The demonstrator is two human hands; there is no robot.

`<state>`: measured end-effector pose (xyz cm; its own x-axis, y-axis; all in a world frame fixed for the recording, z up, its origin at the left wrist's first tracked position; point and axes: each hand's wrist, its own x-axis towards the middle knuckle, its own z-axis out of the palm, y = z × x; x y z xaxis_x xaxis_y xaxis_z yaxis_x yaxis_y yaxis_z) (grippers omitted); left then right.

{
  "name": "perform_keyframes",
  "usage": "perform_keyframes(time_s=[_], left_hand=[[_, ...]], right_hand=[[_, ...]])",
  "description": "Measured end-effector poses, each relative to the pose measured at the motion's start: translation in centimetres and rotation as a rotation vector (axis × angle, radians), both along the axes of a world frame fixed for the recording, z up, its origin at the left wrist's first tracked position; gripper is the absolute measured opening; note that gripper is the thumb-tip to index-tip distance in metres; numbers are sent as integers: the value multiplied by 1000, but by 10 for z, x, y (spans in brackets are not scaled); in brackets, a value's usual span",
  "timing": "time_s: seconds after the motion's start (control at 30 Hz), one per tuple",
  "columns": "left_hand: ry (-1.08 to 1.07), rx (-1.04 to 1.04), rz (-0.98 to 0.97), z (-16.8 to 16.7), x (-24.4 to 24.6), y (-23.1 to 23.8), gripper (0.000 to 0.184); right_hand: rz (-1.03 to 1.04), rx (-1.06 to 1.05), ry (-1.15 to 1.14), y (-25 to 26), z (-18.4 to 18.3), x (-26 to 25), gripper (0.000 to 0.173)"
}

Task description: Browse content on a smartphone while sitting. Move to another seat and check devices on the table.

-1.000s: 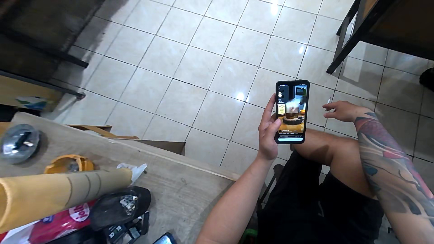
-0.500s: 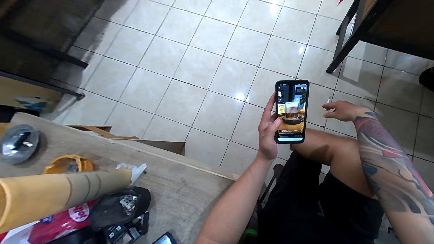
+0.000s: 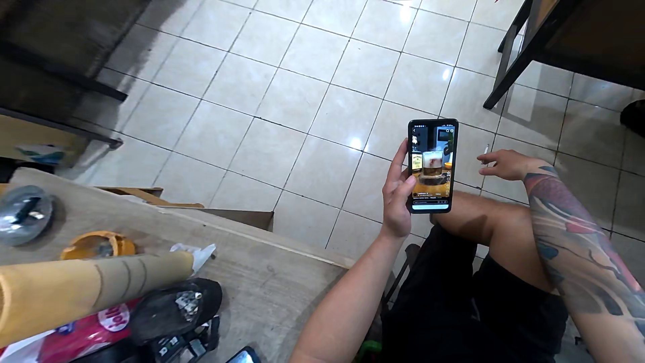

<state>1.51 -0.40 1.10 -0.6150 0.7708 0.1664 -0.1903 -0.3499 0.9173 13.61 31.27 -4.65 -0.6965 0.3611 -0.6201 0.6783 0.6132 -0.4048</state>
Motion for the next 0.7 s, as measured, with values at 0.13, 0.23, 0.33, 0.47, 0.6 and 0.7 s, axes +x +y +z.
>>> perform_keyframes(time_s=[0.13, 0.23, 0.33, 0.47, 0.6, 0.7], left_hand=[[3, 2, -3, -1, 0, 0, 65], [3, 6, -2, -1, 0, 0, 65], [-5, 3, 5, -2, 0, 0, 64], [8, 12, 2, -2, 0, 0, 64], [4, 8, 3, -3, 0, 0, 64], [-4, -12, 6, -3, 0, -1, 63]], right_hand=[[12, 2, 0, 2, -2, 0, 55], [20, 7, 2, 1, -1, 0, 55], [12, 0, -1, 0, 1, -1, 54], [18, -1, 1, 2, 0, 0, 55], [12, 3, 1, 2, -1, 0, 55], [20, 6, -8, 1, 2, 0, 55]])
